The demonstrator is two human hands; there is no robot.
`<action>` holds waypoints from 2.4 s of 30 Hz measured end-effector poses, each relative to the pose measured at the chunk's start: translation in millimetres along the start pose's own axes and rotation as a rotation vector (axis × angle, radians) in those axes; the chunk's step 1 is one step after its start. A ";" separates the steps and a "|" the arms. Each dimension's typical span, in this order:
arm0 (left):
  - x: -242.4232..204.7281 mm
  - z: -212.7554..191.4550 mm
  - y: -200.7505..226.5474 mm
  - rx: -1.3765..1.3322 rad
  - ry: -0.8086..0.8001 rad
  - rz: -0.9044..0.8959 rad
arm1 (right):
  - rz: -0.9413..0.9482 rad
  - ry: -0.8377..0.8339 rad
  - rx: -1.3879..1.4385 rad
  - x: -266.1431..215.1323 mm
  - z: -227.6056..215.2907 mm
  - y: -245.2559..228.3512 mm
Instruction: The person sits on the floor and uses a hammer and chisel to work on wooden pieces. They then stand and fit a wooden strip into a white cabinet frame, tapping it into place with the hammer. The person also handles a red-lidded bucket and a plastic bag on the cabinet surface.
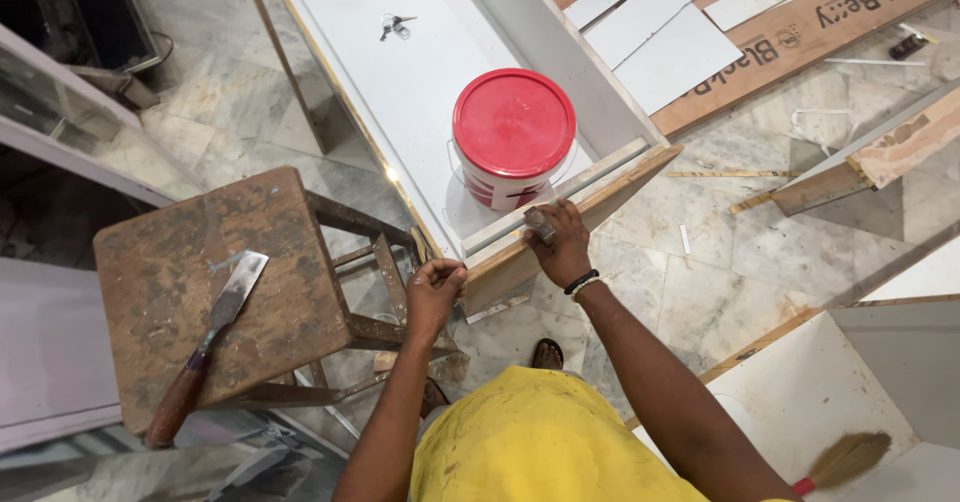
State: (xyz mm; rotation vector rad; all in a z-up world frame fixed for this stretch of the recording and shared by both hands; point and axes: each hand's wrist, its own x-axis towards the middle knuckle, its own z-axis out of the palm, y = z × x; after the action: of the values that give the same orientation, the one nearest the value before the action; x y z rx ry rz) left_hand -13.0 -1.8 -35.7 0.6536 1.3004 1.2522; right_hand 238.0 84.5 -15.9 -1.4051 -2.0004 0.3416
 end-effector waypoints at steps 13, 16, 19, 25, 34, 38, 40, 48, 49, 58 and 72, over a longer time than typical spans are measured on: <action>-129.8 49.2 131.0 0.621 -0.065 0.493 | 0.412 -0.520 1.407 27.2 -72.7 -115.3; -135.2 36.1 150.3 0.576 -0.010 0.222 | 0.321 -0.706 1.504 41.2 -60.4 -161.9; -132.2 -8.6 163.0 0.600 0.221 0.080 | 0.125 -0.777 1.197 44.9 -49.3 -167.7; -106.8 -131.4 167.9 1.071 0.657 0.151 | 0.026 -0.582 0.587 70.9 -11.1 -91.5; -96.6 -164.7 116.4 1.092 0.802 0.403 | -0.180 -0.368 -0.227 52.6 16.4 -65.7; -94.7 -163.4 115.2 1.206 0.795 0.353 | -0.181 -0.304 -0.194 54.7 14.6 -66.4; -96.0 -163.3 118.0 1.138 0.752 0.213 | -0.157 -0.325 -0.197 55.5 15.3 -68.7; -102.5 -154.2 131.7 0.981 0.784 0.340 | -0.174 -0.244 -0.192 51.6 19.6 -63.3; -104.7 -148.8 136.2 0.933 0.789 0.362 | -0.157 -0.267 -0.185 51.8 18.8 -62.7; -60.9 36.5 142.4 0.651 0.182 0.733 | -0.056 -0.301 -0.093 55.6 12.3 -67.1; 58.9 98.3 49.8 1.129 0.261 0.485 | -0.067 0.007 -0.178 91.7 -48.6 57.8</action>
State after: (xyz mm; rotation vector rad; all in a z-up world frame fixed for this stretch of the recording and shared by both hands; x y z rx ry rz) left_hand 52.8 93.0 12.4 1.7144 2.1466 0.8828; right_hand 293.1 182.8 21.8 -1.4399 -2.1087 0.1310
